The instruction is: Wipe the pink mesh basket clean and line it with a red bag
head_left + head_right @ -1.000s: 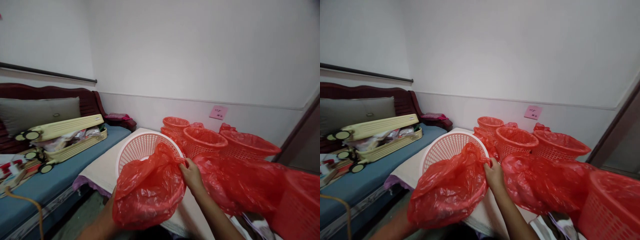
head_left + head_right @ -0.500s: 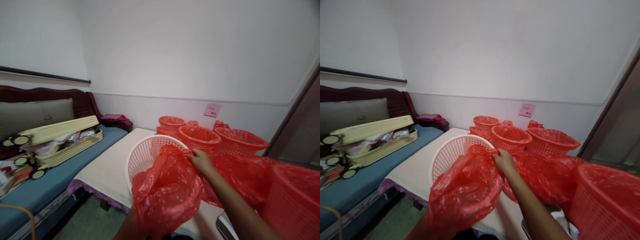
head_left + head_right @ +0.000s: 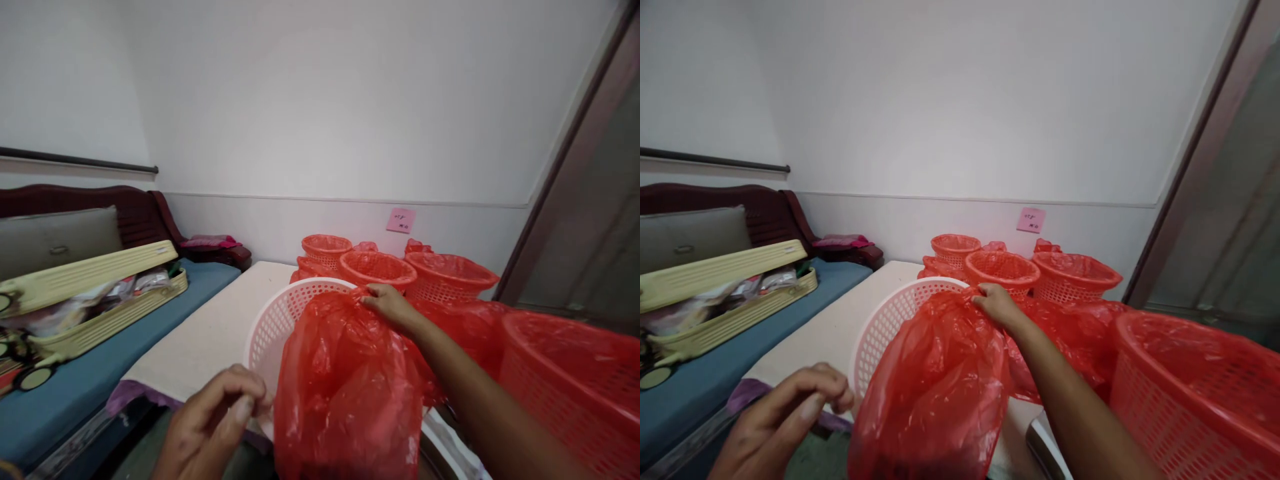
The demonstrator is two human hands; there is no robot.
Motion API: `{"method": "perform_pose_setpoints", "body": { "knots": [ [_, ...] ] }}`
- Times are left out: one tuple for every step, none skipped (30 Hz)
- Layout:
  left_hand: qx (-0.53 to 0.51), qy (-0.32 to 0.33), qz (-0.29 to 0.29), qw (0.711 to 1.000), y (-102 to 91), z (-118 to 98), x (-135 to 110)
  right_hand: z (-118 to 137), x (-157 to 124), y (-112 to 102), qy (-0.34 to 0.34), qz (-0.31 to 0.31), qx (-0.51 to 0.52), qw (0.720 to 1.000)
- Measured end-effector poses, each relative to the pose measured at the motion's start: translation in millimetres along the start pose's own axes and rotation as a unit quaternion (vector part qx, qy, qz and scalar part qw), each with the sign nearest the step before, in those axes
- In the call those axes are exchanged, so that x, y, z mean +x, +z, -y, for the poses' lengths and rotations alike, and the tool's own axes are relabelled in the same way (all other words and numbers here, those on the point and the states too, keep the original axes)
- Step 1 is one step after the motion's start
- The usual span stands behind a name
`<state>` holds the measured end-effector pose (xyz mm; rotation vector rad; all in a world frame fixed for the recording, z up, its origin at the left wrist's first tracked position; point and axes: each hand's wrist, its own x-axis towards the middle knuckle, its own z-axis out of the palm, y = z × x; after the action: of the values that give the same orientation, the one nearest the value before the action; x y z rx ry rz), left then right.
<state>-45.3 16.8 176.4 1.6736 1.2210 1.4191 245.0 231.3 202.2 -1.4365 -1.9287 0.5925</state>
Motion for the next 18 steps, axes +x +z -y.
{"method": "perform_pose_setpoints", "body": {
  "knots": [
    [0.013,-0.020,-0.007,1.000,-0.4,3,10,-5,1,3,-0.004,-0.004,-0.011,1.000],
    [0.022,-0.042,-0.003,0.999,0.2,6,21,-10,3,6,-0.006,-0.010,-0.026,1.000],
    [0.029,-0.058,0.007,0.998,1.9,10,33,-16,4,8,-0.007,-0.017,-0.043,0.999],
    [0.035,-0.071,0.024,0.997,4.4,13,46,-22,6,9,-0.007,-0.023,-0.062,0.998],
    [0.041,-0.084,0.040,0.995,7.7,17,60,-28,8,10,-0.007,-0.028,-0.081,0.996],
    [0.043,-0.103,0.058,0.992,11.7,21,74,-33,9,10,-0.008,-0.031,-0.100,0.994],
    [0.047,-0.131,0.073,0.988,16.5,25,89,-36,9,10,-0.008,-0.034,-0.118,0.992],
    [0.050,-0.154,0.081,0.983,21.9,28,104,-39,9,9,-0.007,-0.035,-0.135,0.990],
    [0.050,-0.176,0.087,0.979,27.9,32,118,-41,8,8,-0.007,-0.035,-0.150,0.988],
    [0.049,-0.195,0.094,0.975,34.5,35,132,-41,7,8,-0.005,-0.034,-0.165,0.986],
    [0.051,-0.209,0.101,0.972,41.7,38,145,-42,6,8,-0.003,-0.034,-0.179,0.983],
    [0.058,-0.221,0.108,0.968,49.4,41,156,-42,4,8,-0.002,-0.033,-0.191,0.981],
    [0.072,-0.231,0.115,0.963,57.4,44,165,-42,2,8,-0.001,-0.033,-0.203,0.979],
    [0.089,-0.241,0.124,0.958,65.6,46,173,-41,0,8,0.001,-0.033,-0.213,0.977],
    [0.107,-0.251,0.134,0.953,73.8,49,180,-41,-1,9,0.004,-0.032,-0.222,0.974],
    [0.122,-0.260,0.143,0.947,81.8,52,185,-41,-3,9,0.007,-0.032,-0.231,0.972],
    [0.133,-0.268,0.151,0.942,89.5,56,188,-41,-4,9,0.010,-0.032,-0.239,0.970],
    [0.139,-0.273,0.158,0.939,96.6,59,191,-41,-6,9,0.012,-0.031,-0.246,0.969]
  ]
}}
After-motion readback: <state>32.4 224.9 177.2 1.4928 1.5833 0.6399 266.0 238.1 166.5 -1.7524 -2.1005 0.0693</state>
